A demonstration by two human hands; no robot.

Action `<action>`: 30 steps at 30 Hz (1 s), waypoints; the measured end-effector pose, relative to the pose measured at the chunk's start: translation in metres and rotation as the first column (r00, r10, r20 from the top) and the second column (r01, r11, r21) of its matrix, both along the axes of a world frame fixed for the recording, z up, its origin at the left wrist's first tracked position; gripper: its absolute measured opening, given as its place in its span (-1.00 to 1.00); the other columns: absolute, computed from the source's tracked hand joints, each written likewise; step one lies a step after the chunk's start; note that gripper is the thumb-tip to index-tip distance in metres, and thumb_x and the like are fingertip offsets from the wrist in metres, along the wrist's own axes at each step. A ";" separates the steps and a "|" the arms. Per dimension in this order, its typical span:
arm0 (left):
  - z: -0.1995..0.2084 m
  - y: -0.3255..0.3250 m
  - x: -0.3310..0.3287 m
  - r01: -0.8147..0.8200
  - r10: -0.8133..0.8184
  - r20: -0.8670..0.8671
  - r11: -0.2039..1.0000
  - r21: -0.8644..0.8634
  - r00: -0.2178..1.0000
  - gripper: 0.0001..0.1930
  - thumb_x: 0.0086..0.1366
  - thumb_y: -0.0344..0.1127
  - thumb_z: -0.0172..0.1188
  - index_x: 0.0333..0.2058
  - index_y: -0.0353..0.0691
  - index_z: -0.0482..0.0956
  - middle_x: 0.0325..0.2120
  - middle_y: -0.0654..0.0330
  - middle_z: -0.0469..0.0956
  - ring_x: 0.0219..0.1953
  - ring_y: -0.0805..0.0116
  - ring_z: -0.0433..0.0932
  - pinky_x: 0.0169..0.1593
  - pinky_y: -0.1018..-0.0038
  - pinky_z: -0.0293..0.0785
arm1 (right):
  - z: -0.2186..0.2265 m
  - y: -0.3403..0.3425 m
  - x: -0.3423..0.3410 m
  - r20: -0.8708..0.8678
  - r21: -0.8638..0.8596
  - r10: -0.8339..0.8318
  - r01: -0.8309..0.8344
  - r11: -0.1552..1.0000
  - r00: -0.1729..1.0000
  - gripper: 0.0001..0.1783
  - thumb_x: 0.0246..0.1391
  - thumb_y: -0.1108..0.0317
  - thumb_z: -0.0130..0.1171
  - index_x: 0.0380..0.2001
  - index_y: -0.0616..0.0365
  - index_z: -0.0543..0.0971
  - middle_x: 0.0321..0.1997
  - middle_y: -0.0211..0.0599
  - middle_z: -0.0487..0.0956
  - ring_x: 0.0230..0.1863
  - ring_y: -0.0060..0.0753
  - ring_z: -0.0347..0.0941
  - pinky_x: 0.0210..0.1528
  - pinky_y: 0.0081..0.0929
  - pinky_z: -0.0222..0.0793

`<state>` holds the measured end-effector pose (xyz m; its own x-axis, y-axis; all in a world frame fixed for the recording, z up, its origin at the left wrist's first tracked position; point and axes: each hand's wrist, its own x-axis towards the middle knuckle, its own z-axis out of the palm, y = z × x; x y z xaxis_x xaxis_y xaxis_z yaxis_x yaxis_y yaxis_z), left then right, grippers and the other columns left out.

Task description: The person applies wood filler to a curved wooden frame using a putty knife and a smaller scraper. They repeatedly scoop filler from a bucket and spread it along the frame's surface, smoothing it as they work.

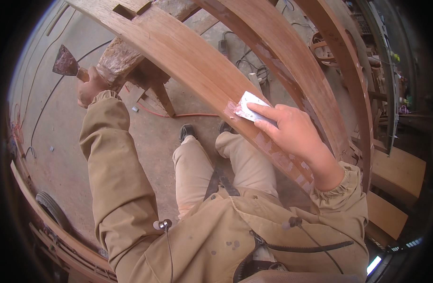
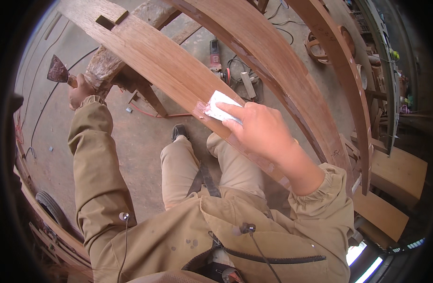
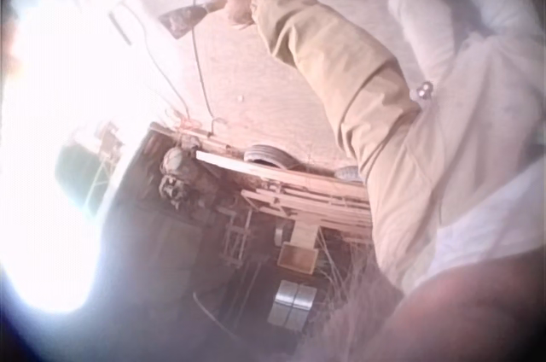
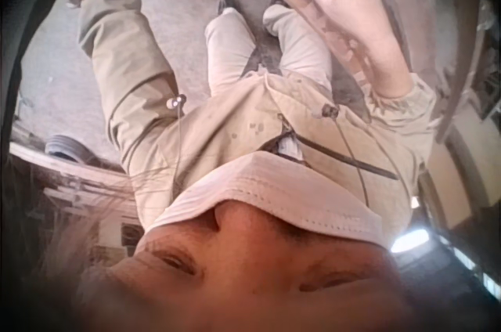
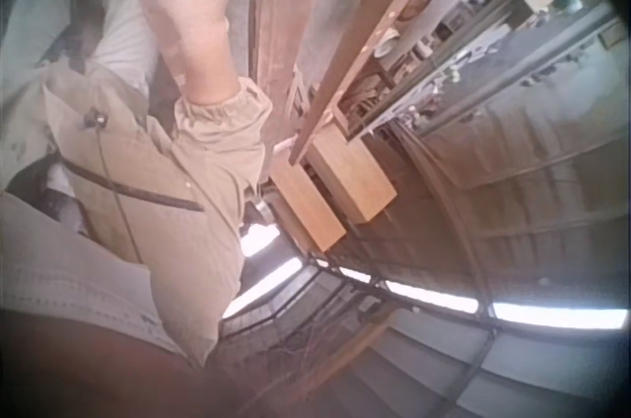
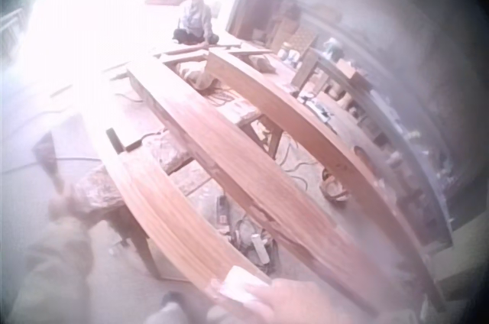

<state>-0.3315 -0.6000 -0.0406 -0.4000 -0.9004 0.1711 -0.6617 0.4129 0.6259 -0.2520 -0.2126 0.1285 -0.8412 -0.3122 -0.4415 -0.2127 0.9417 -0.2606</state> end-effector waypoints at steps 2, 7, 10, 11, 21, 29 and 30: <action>0.000 0.002 0.001 0.006 -0.006 -0.013 1.000 0.007 1.000 -0.61 -0.06 0.07 0.05 -0.46 -0.09 0.65 -0.50 0.15 0.62 -0.35 0.18 0.56 0.03 0.39 0.18 | 0.001 -0.007 -0.008 -0.023 -0.068 0.005 -0.006 0.998 1.000 -0.62 0.09 0.12 0.06 0.02 -0.33 0.49 -0.46 -0.20 0.47 -0.38 -0.14 0.43 -0.30 -0.28 0.34; 0.003 0.000 -0.001 0.031 -0.031 0.004 0.999 0.037 0.999 -0.60 -0.05 0.08 0.03 -0.42 -0.08 0.65 -0.47 0.14 0.62 -0.32 0.16 0.56 0.04 0.36 0.16 | 0.010 -0.007 -0.007 -0.013 0.071 0.121 -0.120 0.990 0.993 -0.63 0.06 0.16 0.08 0.00 -0.32 0.50 -0.48 -0.19 0.48 -0.40 -0.14 0.44 -0.34 -0.27 0.35; 0.003 0.000 0.000 0.026 -0.028 0.043 0.999 0.036 0.999 -0.59 -0.04 0.08 0.01 -0.39 -0.07 0.64 -0.43 0.14 0.62 -0.28 0.15 0.56 0.06 0.33 0.14 | 0.023 -0.013 -0.015 0.003 0.116 0.176 -0.175 0.978 0.984 -0.63 0.05 0.17 0.09 -0.02 -0.32 0.51 -0.50 -0.20 0.48 -0.43 -0.14 0.45 -0.37 -0.27 0.35; 0.005 0.004 0.000 0.013 -0.013 0.028 1.000 0.011 1.000 -0.61 -0.05 0.06 0.03 -0.44 -0.09 0.64 -0.48 0.15 0.62 -0.33 0.16 0.56 0.01 0.36 0.19 | 0.024 -0.016 -0.017 0.000 0.116 0.192 -0.191 0.975 0.981 -0.64 0.05 0.17 0.09 -0.02 -0.32 0.51 -0.51 -0.20 0.48 -0.45 -0.13 0.45 -0.39 -0.27 0.36; 0.008 0.009 0.000 -0.007 0.007 0.006 1.000 -0.030 1.000 -0.63 -0.09 0.03 0.04 -0.50 -0.11 0.64 -0.52 0.14 0.61 -0.37 0.16 0.55 0.01 0.38 0.18 | 0.032 0.002 0.000 0.143 0.339 0.206 -0.243 0.909 0.968 -0.64 0.02 0.19 0.11 -0.05 -0.25 0.53 -0.49 -0.18 0.49 -0.42 -0.13 0.47 -0.38 -0.26 0.36; 0.006 0.006 -0.001 0.015 -0.014 0.017 1.000 -0.024 1.000 -0.62 -0.10 0.05 0.05 -0.51 -0.12 0.65 -0.51 0.11 0.61 -0.35 0.16 0.55 0.02 0.37 0.18 | 0.023 0.000 0.015 0.134 0.032 -0.119 0.116 0.993 0.984 -0.59 0.03 0.23 0.10 0.01 -0.17 0.50 -0.37 -0.12 0.54 -0.31 -0.10 0.45 -0.25 -0.32 0.34; 0.005 0.004 -0.001 0.009 -0.009 0.023 0.999 -0.033 1.000 -0.62 -0.09 0.05 0.05 -0.50 -0.12 0.65 -0.51 0.11 0.61 -0.35 0.16 0.55 0.02 0.37 0.19 | 0.020 -0.001 0.014 0.097 -0.001 -0.112 0.112 0.994 0.989 -0.59 0.03 0.22 0.09 0.01 -0.17 0.50 -0.37 -0.12 0.54 -0.31 -0.10 0.45 -0.25 -0.31 0.34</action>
<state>-0.3322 -0.5955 -0.0357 -0.4121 -0.8907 0.1917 -0.6718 0.4392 0.5965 -0.2380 -0.2139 0.1481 -0.8245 -0.2217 -0.5206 -0.0795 0.9563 -0.2813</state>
